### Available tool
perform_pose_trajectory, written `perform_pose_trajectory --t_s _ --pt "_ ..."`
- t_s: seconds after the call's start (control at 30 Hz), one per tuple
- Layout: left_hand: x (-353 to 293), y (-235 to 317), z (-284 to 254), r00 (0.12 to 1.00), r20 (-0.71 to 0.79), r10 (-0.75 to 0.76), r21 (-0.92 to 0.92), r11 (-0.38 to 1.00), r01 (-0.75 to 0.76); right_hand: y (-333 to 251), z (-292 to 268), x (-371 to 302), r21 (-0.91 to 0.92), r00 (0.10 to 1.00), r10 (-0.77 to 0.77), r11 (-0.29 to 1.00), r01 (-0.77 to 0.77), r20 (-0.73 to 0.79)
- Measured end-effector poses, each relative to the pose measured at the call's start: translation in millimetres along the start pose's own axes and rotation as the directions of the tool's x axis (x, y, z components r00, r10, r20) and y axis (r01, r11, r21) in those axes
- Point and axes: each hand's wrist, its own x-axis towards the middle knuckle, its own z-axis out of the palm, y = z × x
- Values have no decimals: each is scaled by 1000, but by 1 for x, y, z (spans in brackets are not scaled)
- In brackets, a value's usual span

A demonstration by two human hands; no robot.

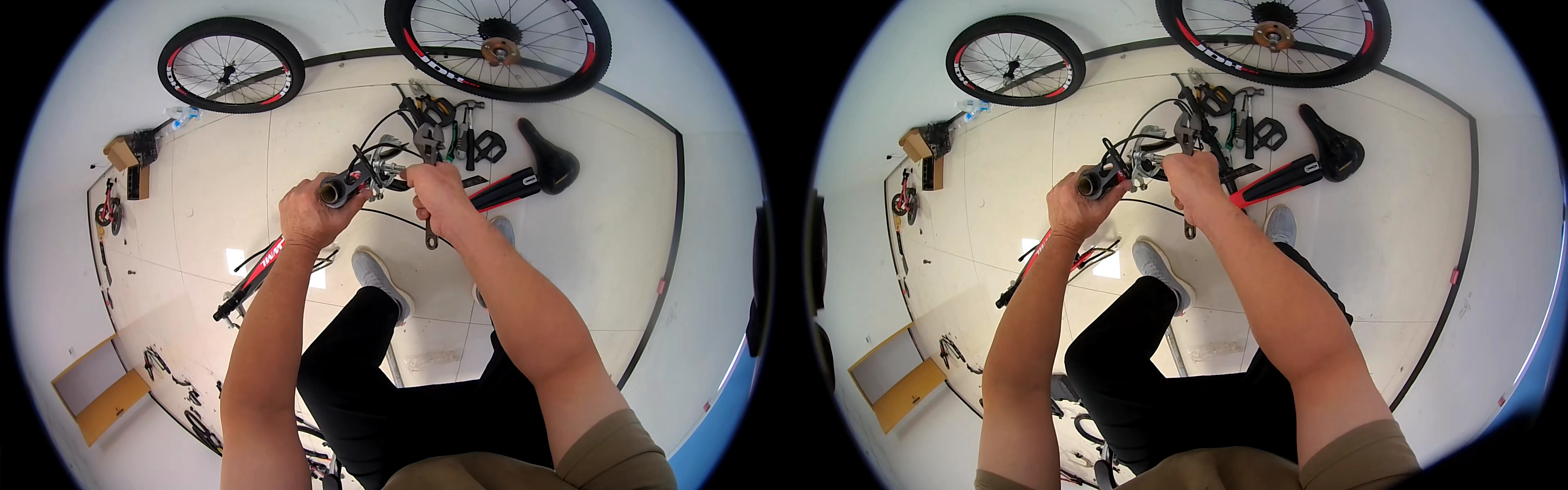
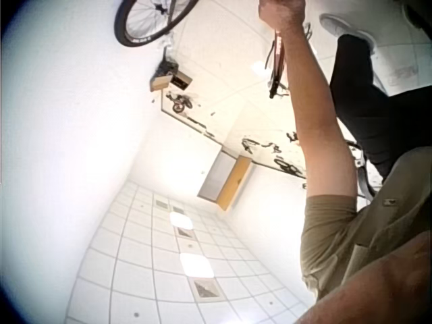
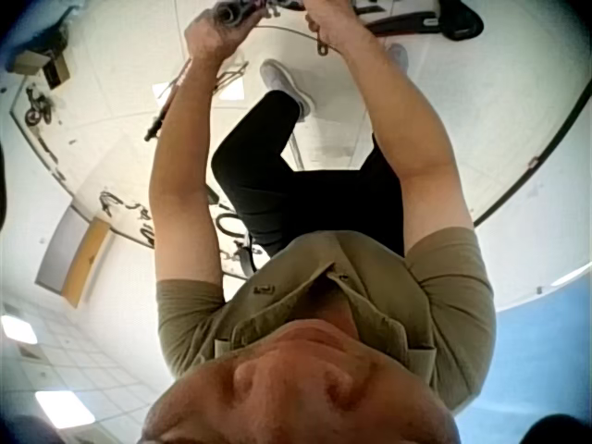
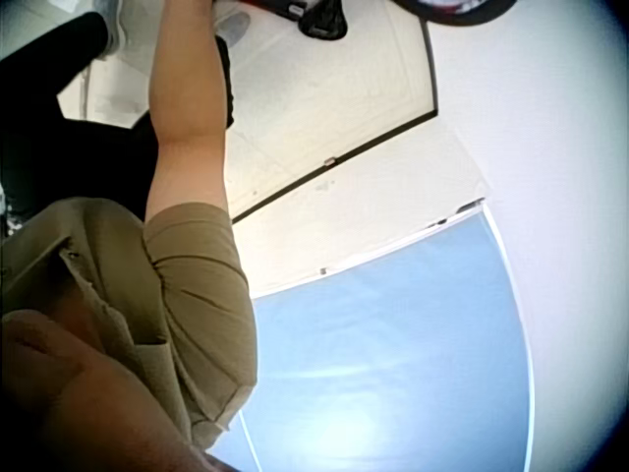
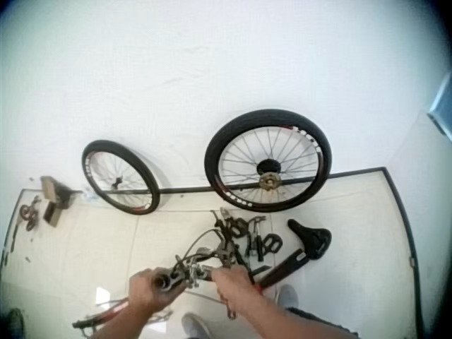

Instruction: The person is assembling a bicycle frame on the floor. They use a wrench to tighten bolts on the frame and handle various bicycle parts including wheels, a seat, and pedals.

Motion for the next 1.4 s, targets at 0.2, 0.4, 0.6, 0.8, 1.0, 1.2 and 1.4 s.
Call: perform_pose_trajectory --t_s 0.2,0.4,0.6,0.8,1.0,1.2,1.4 --pt "-1 -3 0 1000 -15 -4 -34 999 3 -6 3 -13 34 992 -109 994 107 60" --pt "0 -1 -3 997 61 -37 13 999 37 0 2 -1 -2 999 -44 999 44 -6" --pt "3 4 -3 1000 30 -8 3 1000 8 -3 4 -7 -47 976 -216 976 215 -20" --pt "-2 0 -6 999 -36 38 -42 998 -40 8 12 4 -70 957 -287 955 289 44" --pt "-2 -5 -1 1000 6 -7 -34 999 7 -2 6 -8 -42 995 -66 997 70 78" --pt "-1 -5 -1 1000 11 -9 -35 999 9 1 10 -8 27 987 -153 988 152 39" --pt "-2 -5 -1 1000 13 0 -36 999 0 5 9 -1 -14 989 -144 989 144 19"
